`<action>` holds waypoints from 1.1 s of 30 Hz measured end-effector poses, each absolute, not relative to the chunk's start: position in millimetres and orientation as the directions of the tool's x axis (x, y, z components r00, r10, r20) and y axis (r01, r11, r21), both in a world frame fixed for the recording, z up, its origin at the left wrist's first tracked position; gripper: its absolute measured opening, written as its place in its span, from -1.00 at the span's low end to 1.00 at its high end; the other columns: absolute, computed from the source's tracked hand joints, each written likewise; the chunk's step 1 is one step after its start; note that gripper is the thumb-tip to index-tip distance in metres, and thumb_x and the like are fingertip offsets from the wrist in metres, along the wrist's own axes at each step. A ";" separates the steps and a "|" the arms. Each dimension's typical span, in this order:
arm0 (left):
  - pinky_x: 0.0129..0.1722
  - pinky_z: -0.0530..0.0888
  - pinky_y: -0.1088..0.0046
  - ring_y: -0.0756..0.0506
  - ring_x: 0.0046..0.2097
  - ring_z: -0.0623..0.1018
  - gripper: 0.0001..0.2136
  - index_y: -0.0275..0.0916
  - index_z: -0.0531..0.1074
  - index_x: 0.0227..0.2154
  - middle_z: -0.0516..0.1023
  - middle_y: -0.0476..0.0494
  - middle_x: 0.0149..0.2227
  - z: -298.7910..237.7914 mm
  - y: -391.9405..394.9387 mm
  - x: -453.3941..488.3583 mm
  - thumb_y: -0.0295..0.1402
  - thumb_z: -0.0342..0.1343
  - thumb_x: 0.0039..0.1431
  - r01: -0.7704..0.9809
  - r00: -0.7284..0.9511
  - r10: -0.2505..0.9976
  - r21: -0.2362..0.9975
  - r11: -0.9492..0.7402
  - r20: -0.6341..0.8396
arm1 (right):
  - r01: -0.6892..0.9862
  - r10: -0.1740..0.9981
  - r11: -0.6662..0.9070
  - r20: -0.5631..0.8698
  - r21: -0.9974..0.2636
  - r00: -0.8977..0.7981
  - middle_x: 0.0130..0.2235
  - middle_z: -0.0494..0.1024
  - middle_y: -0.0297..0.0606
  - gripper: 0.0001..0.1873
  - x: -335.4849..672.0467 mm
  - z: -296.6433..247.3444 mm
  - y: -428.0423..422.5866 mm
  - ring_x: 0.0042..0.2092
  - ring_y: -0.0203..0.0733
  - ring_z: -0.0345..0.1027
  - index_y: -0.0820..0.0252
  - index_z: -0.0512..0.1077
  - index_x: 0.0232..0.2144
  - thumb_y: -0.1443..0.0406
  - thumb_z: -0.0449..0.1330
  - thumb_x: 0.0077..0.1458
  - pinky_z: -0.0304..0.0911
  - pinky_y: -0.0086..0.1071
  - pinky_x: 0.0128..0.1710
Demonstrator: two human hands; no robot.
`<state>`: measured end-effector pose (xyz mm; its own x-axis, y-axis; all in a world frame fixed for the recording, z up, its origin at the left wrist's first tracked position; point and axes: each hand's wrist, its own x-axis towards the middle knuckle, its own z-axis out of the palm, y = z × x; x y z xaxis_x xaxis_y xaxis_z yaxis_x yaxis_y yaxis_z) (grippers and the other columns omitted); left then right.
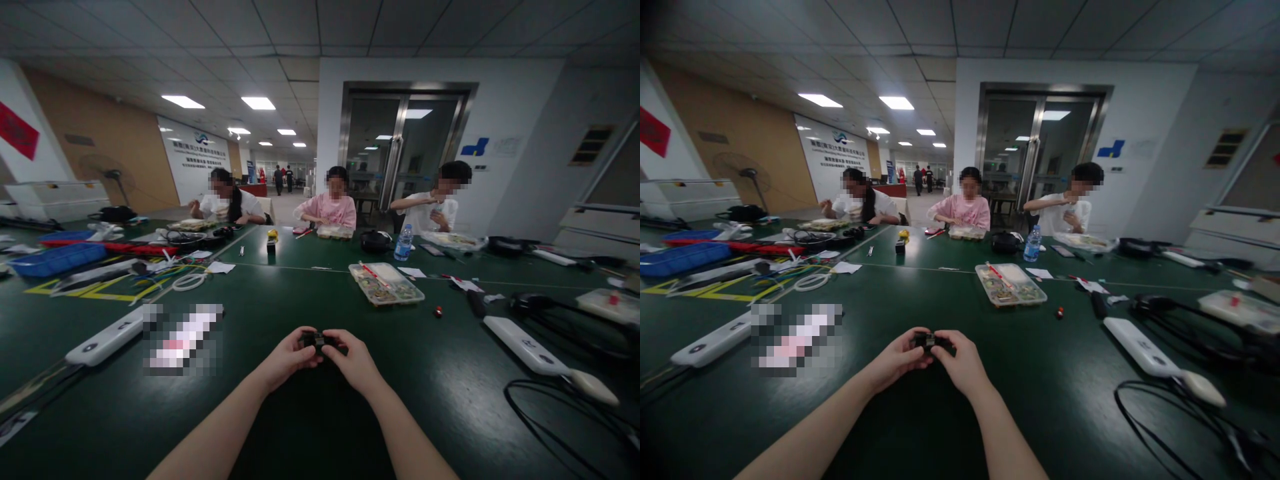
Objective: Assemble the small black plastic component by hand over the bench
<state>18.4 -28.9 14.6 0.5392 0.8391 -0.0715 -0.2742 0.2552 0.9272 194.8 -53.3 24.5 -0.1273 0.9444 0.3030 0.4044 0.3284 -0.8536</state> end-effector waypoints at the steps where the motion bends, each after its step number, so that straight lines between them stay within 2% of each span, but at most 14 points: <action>1: -0.23 0.39 0.37 -0.05 -0.29 0.52 -0.56 -0.21 0.22 -0.13 0.45 -0.11 -0.29 14.6 -29.1 18.0 -0.36 0.23 -0.10 -0.273 0.544 0.836 0.928 0.253 -0.067 | 0.394 0.946 0.323 0.297 -0.860 -0.125 -0.17 0.50 -0.27 -0.71 195.1 24.1 -52.9 -0.13 -0.13 0.35 0.09 0.41 -0.19 0.28 0.16 -0.05 0.23 -0.23 -0.12; 9: -0.22 0.37 0.37 -0.03 -0.28 0.50 -0.61 -0.22 0.22 -0.15 0.43 -0.09 -0.29 13.4 -28.0 17.9 -0.39 0.20 -0.05 -0.259 0.534 0.844 0.941 0.218 -0.048 | 0.368 0.957 0.289 0.259 -0.884 -0.130 -0.21 0.51 -0.27 -0.73 194.9 22.9 -51.4 -0.17 -0.15 0.37 0.11 0.42 -0.22 0.26 0.16 -0.05 0.24 -0.26 -0.15; 15: -0.20 0.36 0.34 -0.06 -0.25 0.49 -0.54 -0.19 0.19 -0.09 0.43 -0.11 -0.27 13.7 -28.1 18.7 -0.39 0.21 -0.08 -0.255 0.521 0.853 0.947 0.196 -0.036 | 0.351 0.961 0.277 0.250 -0.895 -0.121 -0.23 0.51 -0.28 -0.74 194.3 22.2 -51.2 -0.19 -0.17 0.38 0.12 0.42 -0.24 0.28 0.18 -0.07 0.25 -0.29 -0.17; 23: -0.18 0.35 0.31 -0.08 -0.23 0.49 -0.57 -0.21 0.22 -0.14 0.45 -0.11 -0.28 13.6 -26.3 17.0 -0.38 0.23 -0.10 -0.228 0.548 0.836 0.958 0.175 -0.022 | 0.358 0.966 0.256 0.226 -0.898 -0.123 -0.24 0.51 -0.29 -0.73 195.3 21.3 -50.6 -0.21 -0.17 0.38 0.12 0.42 -0.23 0.27 0.18 -0.07 0.26 -0.29 -0.19; 33: -0.22 0.37 0.34 -0.07 -0.26 0.50 -0.63 -0.22 0.20 -0.14 0.46 -0.10 -0.30 11.6 -25.8 14.9 -0.38 0.16 -0.02 -0.201 0.539 0.842 0.973 0.113 0.013 | 0.362 0.972 0.228 0.187 -0.904 -0.146 -0.26 0.52 -0.29 -0.71 196.9 28.1 -53.0 -0.23 -0.16 0.38 0.11 0.42 -0.21 0.26 0.19 -0.08 0.26 -0.29 -0.22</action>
<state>14.9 -25.8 11.6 0.5386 0.8424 0.0133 -0.2011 0.1132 0.9730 196.9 -53.0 28.1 -0.1455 0.9715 0.1869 0.3622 0.2281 -0.9037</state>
